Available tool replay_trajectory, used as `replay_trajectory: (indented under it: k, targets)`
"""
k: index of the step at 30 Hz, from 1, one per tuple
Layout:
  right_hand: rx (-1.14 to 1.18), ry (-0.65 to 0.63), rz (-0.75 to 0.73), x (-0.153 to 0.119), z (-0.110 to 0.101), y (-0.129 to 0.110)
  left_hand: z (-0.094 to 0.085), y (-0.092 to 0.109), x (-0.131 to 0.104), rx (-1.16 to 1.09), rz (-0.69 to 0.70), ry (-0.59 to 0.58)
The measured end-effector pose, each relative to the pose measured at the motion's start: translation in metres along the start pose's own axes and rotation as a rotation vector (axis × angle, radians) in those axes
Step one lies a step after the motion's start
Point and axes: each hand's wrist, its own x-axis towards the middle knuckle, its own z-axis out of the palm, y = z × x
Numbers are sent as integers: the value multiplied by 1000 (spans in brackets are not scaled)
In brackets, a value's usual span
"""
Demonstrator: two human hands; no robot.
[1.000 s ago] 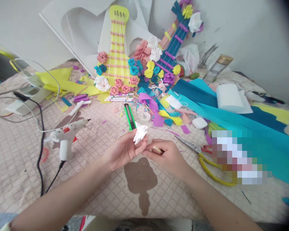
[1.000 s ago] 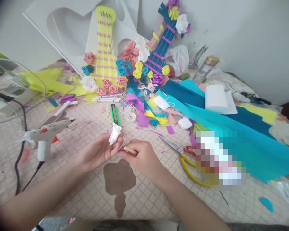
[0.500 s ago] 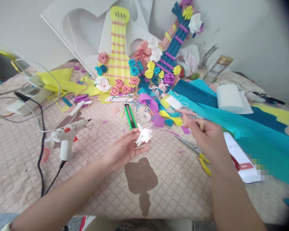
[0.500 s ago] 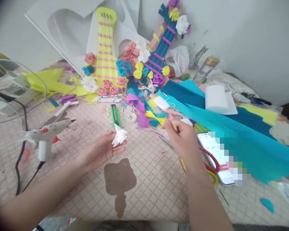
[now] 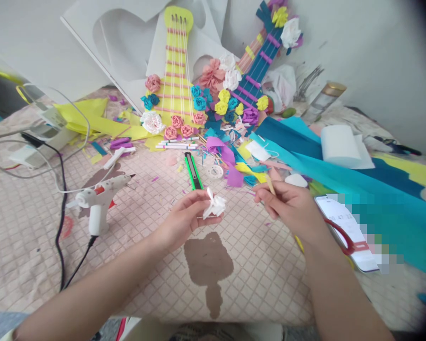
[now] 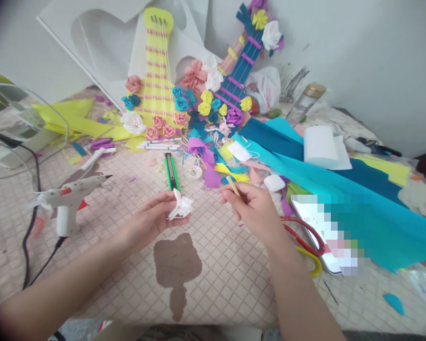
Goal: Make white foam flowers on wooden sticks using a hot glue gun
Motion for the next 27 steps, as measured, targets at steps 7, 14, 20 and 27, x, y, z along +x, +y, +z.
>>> replay_trajectory:
  k: [7,14,20,27]
  targets:
    - [116,-50,96,-4,-1,-13,0,-1,1,19,15,-6]
    - [128,-148,186,-9,2,-12,-1,-3,1,19,10,-15]
    - [305,-417,197,-8,15,-16,-2,-4,1,29,24,-17]
    - [328,-489,250,-8,22,-11,-2,-4,1,48,23,-30]
